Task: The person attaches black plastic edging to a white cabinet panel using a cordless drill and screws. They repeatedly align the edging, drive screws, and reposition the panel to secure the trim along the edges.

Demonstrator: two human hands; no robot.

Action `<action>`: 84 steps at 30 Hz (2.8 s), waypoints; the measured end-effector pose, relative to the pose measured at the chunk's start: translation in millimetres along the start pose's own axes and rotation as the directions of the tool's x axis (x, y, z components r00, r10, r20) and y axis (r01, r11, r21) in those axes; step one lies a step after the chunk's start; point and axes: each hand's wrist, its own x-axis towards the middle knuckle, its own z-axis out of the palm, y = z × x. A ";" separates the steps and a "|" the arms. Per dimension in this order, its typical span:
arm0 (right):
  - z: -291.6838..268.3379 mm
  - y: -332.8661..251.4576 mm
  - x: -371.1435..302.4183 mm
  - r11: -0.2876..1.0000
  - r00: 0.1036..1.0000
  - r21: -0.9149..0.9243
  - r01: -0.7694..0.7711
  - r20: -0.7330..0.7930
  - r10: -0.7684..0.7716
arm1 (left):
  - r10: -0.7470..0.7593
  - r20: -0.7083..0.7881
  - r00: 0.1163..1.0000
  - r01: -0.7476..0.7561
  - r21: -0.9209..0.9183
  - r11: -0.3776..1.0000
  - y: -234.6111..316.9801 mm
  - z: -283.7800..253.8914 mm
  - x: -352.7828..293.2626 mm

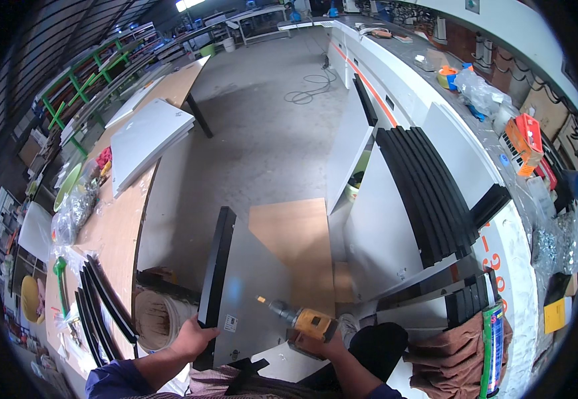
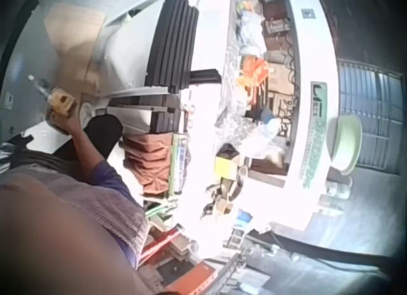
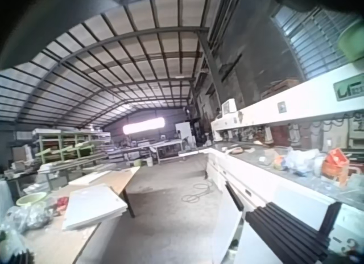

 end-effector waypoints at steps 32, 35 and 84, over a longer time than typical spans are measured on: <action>23.4 78.0 25.3 0.982 0.957 0.027 -0.187 -0.220 0.188 | 0.039 0.011 0.999 -0.039 -0.050 0.998 -10.2 -6.2 10.4; 13.8 42.3 16.9 0.967 0.932 0.195 -0.162 -0.291 0.215 | 0.043 0.006 0.999 -0.043 -0.049 0.998 -6.6 -4.7 9.4; -527.1 -286.4 61.7 0.909 0.031 -0.240 0.341 -0.963 -0.266 | 0.177 -0.021 0.984 -0.175 0.078 0.982 -6.8 -10.1 10.6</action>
